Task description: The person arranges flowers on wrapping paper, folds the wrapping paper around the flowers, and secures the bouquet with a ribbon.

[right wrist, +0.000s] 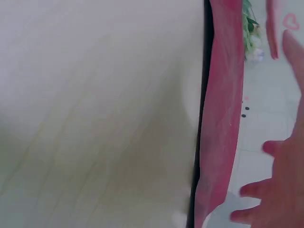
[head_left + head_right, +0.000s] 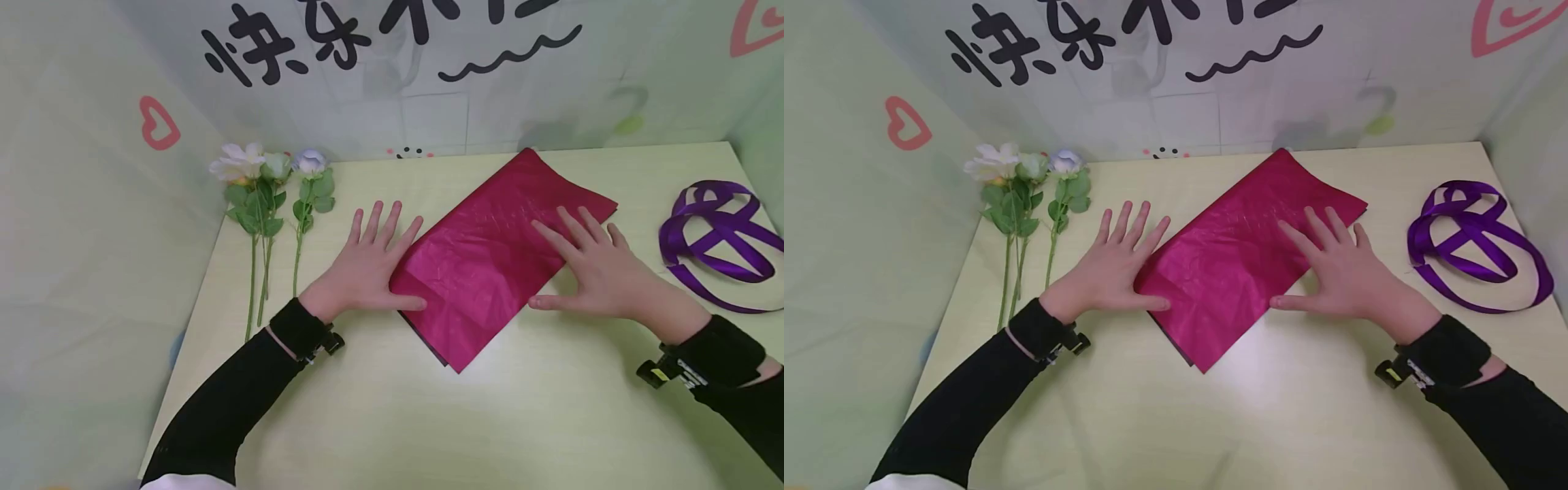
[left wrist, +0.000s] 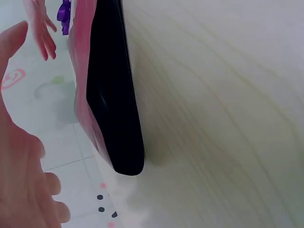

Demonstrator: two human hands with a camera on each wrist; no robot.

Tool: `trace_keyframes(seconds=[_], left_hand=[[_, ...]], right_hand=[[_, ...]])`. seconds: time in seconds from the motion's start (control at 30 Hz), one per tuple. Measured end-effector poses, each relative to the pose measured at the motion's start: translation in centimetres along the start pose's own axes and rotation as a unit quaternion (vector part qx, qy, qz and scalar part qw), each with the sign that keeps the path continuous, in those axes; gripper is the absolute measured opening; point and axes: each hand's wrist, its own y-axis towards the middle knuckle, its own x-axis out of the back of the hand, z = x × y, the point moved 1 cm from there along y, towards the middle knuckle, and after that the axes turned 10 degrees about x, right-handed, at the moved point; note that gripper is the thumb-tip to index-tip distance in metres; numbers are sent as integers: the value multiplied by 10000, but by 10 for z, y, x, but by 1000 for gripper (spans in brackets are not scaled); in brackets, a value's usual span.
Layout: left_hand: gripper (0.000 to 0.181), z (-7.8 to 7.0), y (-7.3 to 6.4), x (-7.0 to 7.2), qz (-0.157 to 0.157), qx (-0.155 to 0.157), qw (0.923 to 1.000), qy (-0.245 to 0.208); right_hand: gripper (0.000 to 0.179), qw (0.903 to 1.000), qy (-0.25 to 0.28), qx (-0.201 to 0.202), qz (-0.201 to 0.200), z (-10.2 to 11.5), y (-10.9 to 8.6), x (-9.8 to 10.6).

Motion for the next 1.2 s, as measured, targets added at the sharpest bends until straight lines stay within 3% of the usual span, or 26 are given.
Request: trace_keyframes(seconds=[0.1, 0.23, 0.37, 0.57, 0.73, 0.9, 1.07, 1.2], left_hand=[[137, -1, 6, -2, 228, -27, 9997, -35], [141, -2, 16, -7, 397, -209, 9989, -120], [134, -4, 23, -10, 503, -374, 9974, -351], [97, -7, 31, -3, 365, -86, 9965, -747], [52, -10, 33, -3, 349, 237, 9912, -1258], [24, -13, 37, -8, 464, 719, 9790, -1851], [19, -14, 36, -6, 846, 1084, 9602, -2433], [17, -16, 34, -6, 1154, 1342, 9440, -2786]], right_hand=[[117, 9983, 328, -396, 286, -9, 5, -3], [111, 9956, 516, -710, 339, -21, 12, -8], [105, 9939, 547, -887, 348, -28, 18, -12], [97, 9911, 606, -1054, 540, -33, 26, -18], [96, 9913, 688, -998, 518, -31, 29, -21], [94, 9929, 663, -927, 336, -30, 28, -22], [94, 9946, 371, -974, -20, -26, 28, -23], [93, 9875, 308, -1426, -590, -22, 27, -21]])
